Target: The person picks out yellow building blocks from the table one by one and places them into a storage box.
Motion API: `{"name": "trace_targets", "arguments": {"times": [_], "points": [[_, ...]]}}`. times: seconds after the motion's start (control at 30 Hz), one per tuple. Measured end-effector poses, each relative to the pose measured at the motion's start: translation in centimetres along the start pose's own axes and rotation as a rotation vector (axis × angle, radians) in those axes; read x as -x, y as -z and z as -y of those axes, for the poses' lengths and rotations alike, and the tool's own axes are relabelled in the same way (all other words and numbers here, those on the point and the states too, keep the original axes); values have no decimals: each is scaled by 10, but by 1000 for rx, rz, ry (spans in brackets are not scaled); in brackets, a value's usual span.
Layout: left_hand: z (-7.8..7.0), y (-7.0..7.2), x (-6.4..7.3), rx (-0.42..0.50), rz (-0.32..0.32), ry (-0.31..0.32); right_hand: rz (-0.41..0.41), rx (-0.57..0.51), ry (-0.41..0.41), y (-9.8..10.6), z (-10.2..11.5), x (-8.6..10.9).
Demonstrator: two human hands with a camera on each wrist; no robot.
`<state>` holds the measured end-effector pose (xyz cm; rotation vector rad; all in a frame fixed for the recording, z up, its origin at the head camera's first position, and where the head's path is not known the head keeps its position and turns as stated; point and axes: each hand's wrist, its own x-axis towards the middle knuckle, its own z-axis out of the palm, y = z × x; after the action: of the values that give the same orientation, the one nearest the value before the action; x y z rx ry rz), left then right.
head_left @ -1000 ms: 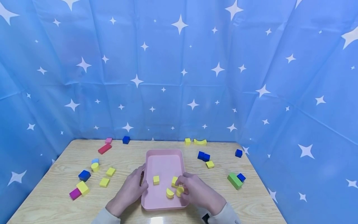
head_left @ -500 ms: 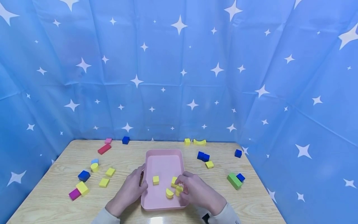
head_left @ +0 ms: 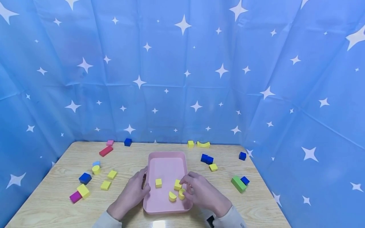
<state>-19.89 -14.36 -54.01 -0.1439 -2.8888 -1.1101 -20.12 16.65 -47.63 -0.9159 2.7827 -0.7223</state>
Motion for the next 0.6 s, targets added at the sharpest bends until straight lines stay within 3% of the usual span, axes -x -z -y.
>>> {"name": "trace_targets", "arguments": {"times": [0.6], "points": [[1,-1,0,-2,-6,-11,-121,35,-70,2,-23,-1]]}}
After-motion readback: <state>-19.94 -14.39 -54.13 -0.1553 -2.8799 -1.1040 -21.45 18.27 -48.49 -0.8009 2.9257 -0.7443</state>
